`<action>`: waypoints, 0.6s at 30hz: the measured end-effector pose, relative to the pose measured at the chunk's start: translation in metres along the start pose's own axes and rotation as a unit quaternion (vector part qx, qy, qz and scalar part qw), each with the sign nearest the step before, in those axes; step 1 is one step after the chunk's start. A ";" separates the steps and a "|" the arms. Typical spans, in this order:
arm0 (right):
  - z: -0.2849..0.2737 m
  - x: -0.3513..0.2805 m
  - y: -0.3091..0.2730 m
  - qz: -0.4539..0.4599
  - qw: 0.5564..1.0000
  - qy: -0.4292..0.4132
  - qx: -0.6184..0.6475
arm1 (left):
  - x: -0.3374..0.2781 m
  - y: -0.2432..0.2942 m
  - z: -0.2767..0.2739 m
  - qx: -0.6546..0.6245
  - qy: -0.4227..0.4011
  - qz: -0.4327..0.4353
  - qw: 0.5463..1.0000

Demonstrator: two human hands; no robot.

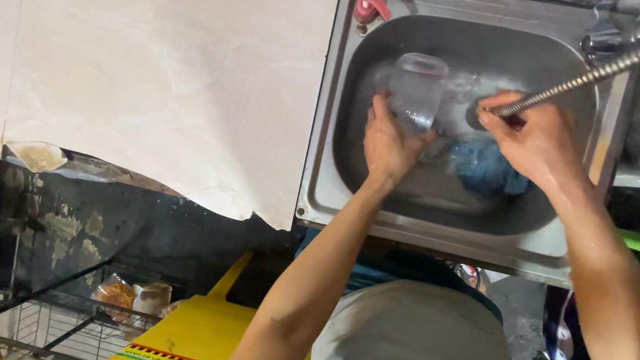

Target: Dismantling and washing juicer components and plastic cups in a sink.

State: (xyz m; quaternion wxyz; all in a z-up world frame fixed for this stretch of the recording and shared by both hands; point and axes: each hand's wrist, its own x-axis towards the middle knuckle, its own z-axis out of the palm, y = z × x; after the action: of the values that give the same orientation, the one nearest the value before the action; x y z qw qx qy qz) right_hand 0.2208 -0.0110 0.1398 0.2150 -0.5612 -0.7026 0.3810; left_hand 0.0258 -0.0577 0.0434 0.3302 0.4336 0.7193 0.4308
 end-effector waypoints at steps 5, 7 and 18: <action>-0.017 -0.015 -0.012 0.052 0.994 -0.080 -0.046 | -0.004 0.011 -0.026 0.076 -0.057 0.103 0.990; -0.015 -0.012 0.005 0.003 0.996 -0.094 0.007 | -0.003 0.008 -0.028 0.080 -0.034 0.169 0.982; -0.016 -0.010 -0.012 0.011 0.993 -0.107 0.049 | 0.039 -0.123 0.050 -0.458 -0.111 -0.302 0.829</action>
State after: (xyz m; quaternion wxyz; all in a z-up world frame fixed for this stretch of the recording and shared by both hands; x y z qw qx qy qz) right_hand 0.2278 -0.0171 0.1598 0.1618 -0.5138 -0.6957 0.4753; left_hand 0.0112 -0.0366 -0.0922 0.6824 0.0387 0.4929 0.5384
